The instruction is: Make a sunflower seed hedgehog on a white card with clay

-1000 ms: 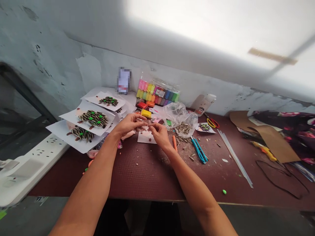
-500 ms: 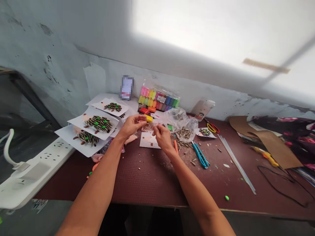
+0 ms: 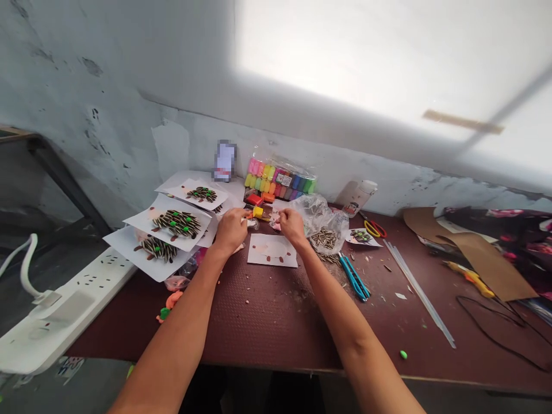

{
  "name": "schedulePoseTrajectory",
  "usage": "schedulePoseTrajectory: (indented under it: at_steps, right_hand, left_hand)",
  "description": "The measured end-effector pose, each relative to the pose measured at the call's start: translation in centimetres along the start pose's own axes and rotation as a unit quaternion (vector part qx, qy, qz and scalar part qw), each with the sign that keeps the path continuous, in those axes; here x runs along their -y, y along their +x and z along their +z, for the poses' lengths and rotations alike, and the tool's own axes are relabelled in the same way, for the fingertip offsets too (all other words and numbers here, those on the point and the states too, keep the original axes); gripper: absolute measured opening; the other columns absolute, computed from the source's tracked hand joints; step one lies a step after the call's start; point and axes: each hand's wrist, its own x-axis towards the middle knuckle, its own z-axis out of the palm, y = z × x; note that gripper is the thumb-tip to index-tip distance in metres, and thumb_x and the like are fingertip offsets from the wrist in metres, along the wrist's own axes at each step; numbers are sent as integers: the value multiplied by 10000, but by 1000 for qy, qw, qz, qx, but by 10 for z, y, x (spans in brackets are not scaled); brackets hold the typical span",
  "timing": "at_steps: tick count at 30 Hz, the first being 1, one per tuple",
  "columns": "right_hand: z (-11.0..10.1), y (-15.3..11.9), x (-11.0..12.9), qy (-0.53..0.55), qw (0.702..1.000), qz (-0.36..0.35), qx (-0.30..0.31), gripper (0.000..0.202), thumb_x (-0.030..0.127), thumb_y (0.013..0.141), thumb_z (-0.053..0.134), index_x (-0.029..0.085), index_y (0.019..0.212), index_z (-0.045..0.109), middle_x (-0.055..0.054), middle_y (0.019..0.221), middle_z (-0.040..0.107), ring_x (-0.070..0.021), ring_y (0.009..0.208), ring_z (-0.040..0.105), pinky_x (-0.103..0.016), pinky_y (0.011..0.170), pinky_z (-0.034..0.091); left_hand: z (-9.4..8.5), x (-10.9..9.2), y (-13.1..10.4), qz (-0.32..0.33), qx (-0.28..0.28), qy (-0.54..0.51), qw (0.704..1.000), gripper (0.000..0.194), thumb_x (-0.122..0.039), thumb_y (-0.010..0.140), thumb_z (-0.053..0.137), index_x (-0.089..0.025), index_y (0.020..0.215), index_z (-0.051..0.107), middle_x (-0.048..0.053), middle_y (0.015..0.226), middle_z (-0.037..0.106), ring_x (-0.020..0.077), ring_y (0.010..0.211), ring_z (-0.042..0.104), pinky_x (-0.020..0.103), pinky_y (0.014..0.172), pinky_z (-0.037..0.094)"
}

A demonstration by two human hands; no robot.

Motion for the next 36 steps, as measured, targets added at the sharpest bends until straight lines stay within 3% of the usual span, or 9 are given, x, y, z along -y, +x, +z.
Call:
schedulePoseTrajectory:
  at_steps: [2,4,8,12,17,22,28,33,36]
  right_hand:
    - [-5,4,0,-3,1000,-8,-8,323,162,929,427,150,1074,716,-61,858,766,-172,854,692,-248,782,464]
    - [-9,7,1,-28,999,-19,-3,324,149,915,441,153,1085,717,-70,879,767,-184,891,690,-256,800,463]
    - [-14,9,1,-96,995,-13,28,320,131,849,512,157,1106,701,-89,931,758,-210,955,677,-276,827,461]
    - [-19,9,-1,-108,994,-6,-1,281,148,850,500,165,1067,678,-81,965,748,-201,928,667,-277,801,458]
    - [-17,6,-1,-152,987,-15,48,235,114,824,517,172,958,701,-83,932,747,-215,908,659,-282,776,456]
    - [5,1,4,-136,985,-38,95,310,120,866,507,159,1106,700,-95,1058,737,-219,989,655,-294,837,469]
    - [9,-12,13,-165,981,-86,51,419,131,909,464,166,1293,627,-151,1349,570,-254,1148,582,-338,923,449]
    - [11,-27,26,-173,972,-155,33,283,226,956,472,175,1114,703,-105,1136,629,-218,1041,575,-305,862,435]
    - [19,-34,33,-206,960,-188,36,284,239,972,460,166,1000,733,-108,1056,645,-226,1023,555,-308,862,408]
  left_hand:
    - [6,2,-5,36,70,75,994,357,-61,797,489,-147,1052,724,164,1204,683,302,1130,613,435,1013,458]
    - [9,4,-8,31,98,122,987,410,-48,811,459,-156,1114,714,177,1210,669,320,1123,606,453,992,461]
    - [10,4,-10,18,99,157,982,413,-106,828,483,-156,1183,689,196,1131,672,361,1059,614,476,926,472]
    - [10,4,-8,9,107,185,977,334,-111,824,508,-181,1081,709,158,1041,694,330,1006,624,441,900,475]
    - [9,-7,-8,9,57,155,986,320,-145,831,573,-174,1138,660,146,1102,666,308,1050,592,405,912,471]
    - [13,-20,-10,22,45,126,991,336,-233,854,626,-139,1177,624,185,1331,551,331,1216,504,453,1017,413]
    - [14,-30,-11,44,60,45,996,204,-168,903,498,-166,966,692,136,1066,675,283,1064,597,412,943,451]
    - [4,-35,-5,29,-19,-60,998,263,-237,960,427,-166,954,680,104,956,709,241,926,641,344,840,470]
    - [-2,-27,-2,-10,-36,-42,998,278,-236,964,412,-148,1004,672,116,953,712,250,908,644,350,833,473]
